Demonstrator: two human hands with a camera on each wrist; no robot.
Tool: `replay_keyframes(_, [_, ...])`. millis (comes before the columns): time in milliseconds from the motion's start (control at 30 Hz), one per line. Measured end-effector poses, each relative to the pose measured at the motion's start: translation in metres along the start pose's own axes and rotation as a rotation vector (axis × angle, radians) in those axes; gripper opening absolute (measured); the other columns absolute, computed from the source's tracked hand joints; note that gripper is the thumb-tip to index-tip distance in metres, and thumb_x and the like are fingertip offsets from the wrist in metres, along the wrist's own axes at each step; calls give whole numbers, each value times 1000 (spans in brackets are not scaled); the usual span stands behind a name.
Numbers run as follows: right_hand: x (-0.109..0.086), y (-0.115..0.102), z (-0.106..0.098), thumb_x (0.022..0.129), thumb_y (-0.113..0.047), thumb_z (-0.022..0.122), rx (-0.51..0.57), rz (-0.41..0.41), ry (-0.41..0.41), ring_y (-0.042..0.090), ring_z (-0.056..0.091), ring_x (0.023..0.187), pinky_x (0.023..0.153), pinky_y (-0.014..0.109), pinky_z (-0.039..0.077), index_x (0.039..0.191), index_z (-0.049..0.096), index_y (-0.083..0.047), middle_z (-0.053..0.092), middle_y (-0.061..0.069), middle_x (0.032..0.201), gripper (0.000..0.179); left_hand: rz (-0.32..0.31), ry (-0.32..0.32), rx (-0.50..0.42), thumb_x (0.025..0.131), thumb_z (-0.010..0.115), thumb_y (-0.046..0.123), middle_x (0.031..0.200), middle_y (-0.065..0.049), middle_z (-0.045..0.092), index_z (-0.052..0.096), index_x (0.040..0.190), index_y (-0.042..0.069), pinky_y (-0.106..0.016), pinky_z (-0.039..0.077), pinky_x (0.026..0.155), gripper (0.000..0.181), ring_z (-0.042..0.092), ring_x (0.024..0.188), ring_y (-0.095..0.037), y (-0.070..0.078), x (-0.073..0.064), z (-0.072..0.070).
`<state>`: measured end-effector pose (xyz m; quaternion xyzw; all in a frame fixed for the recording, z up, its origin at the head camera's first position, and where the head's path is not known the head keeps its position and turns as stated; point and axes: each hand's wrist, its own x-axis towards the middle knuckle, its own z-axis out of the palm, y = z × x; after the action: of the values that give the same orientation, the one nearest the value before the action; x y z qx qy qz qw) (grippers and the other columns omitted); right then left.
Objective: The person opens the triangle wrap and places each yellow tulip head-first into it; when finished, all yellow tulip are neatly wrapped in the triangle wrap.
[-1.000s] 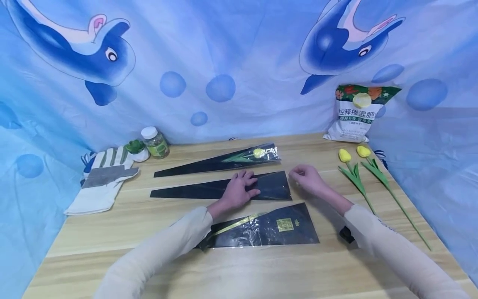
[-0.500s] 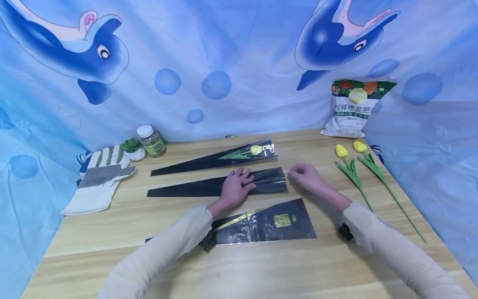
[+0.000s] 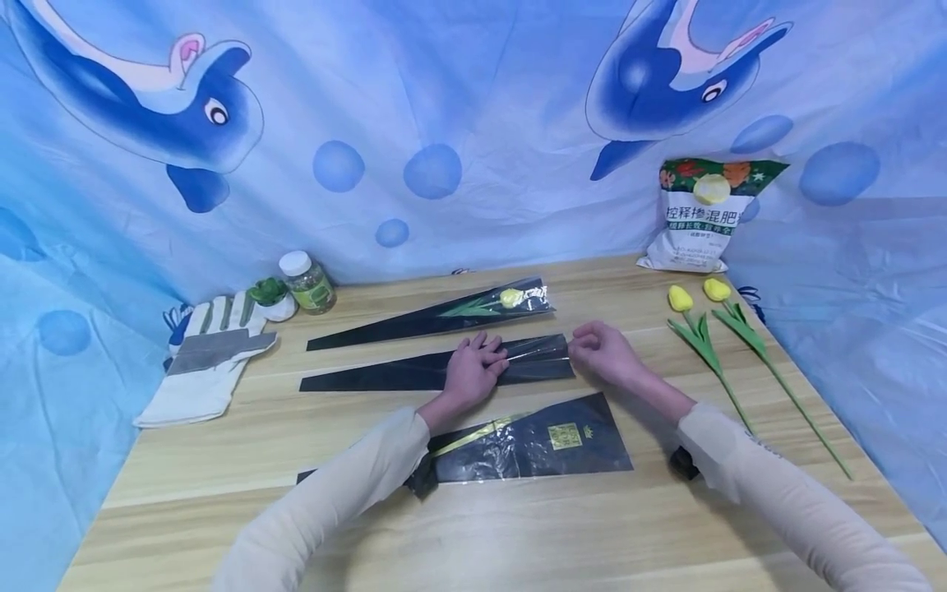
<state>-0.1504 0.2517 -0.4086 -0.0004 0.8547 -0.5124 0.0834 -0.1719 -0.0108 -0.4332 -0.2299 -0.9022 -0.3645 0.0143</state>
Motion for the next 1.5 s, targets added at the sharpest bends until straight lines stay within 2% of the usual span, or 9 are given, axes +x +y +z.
replay_keyframes(233, [2, -5, 7, 94, -11, 68, -5, 53, 5, 36, 64, 107, 95, 45, 51, 128, 51, 9, 67, 24, 117, 44, 2, 32, -51, 92, 72, 13, 132, -13, 61, 76, 106, 2, -49, 24, 117, 18, 42, 137, -36, -2, -2, 3])
replay_keyframes(467, [2, -7, 6, 90, -14, 75, -17, 96, 21, 34, 66, 102, 95, 46, 50, 124, 53, 10, 70, 22, 109, 47, 45, 46, -112, 90, 73, 7, 127, -18, 64, 77, 102, -1, -52, 26, 116, 16, 45, 135, -40, -4, -1, 2])
replay_keyframes(600, [2, -9, 5, 88, -16, 78, -14, 94, 24, 34, 66, 100, 96, 48, 48, 122, 52, 10, 71, 21, 106, 50, 56, 90, -142, 87, 75, 5, 121, -17, 67, 78, 97, -1, -53, 27, 115, 12, 47, 132, -40, -4, -1, 3])
replay_keyframes(800, [2, -9, 6, 88, -18, 78, -9, 85, 29, 35, 66, 101, 96, 48, 48, 122, 52, 10, 70, 22, 107, 52, 17, 174, -215, 85, 77, 2, 109, -15, 72, 79, 90, 0, -51, 30, 114, 5, 55, 126, -38, -4, 1, 4])
replay_keyframes(900, [4, -6, 5, 88, -19, 78, -17, 81, 31, 35, 66, 101, 97, 48, 47, 122, 53, 10, 70, 22, 108, 51, -10, 193, -261, 85, 77, 2, 108, -14, 73, 79, 89, -1, -50, 31, 114, 5, 56, 124, -37, -3, 1, 2])
replay_keyframes(1200, [4, -2, 2, 90, -20, 76, 3, 85, 26, 34, 66, 101, 96, 47, 49, 124, 55, 9, 70, 22, 110, 49, -25, 253, -393, 86, 77, 1, 109, -17, 72, 78, 89, -2, -49, 33, 113, 5, 61, 119, -35, -3, 1, -1])
replay_keyframes(1300, [5, -2, 1, 92, -20, 74, 10, 92, 21, 33, 66, 100, 92, 44, 51, 125, 55, 9, 69, 22, 111, 47, -32, 270, -437, 86, 76, 0, 109, -17, 72, 78, 90, -3, -49, 33, 113, 6, 61, 120, -34, -4, 1, -1])
replay_keyframes(1400, [5, -3, 0, 94, -13, 69, 28, 83, 19, 32, 66, 98, 89, 38, 53, 126, 54, 11, 68, 24, 112, 42, -25, 287, -470, 86, 76, -1, 109, -19, 72, 77, 91, -5, -50, 33, 113, 7, 60, 120, -35, -5, 1, -1])
replay_keyframes(1500, [3, -6, 0, 95, -7, 64, 51, 64, 49, 32, 65, 98, 83, 34, 56, 129, 52, 11, 65, 26, 114, 40, -19, 299, -481, 86, 76, -2, 108, -20, 72, 77, 92, -6, -51, 33, 113, 8, 60, 120, -36, -6, 0, 0])
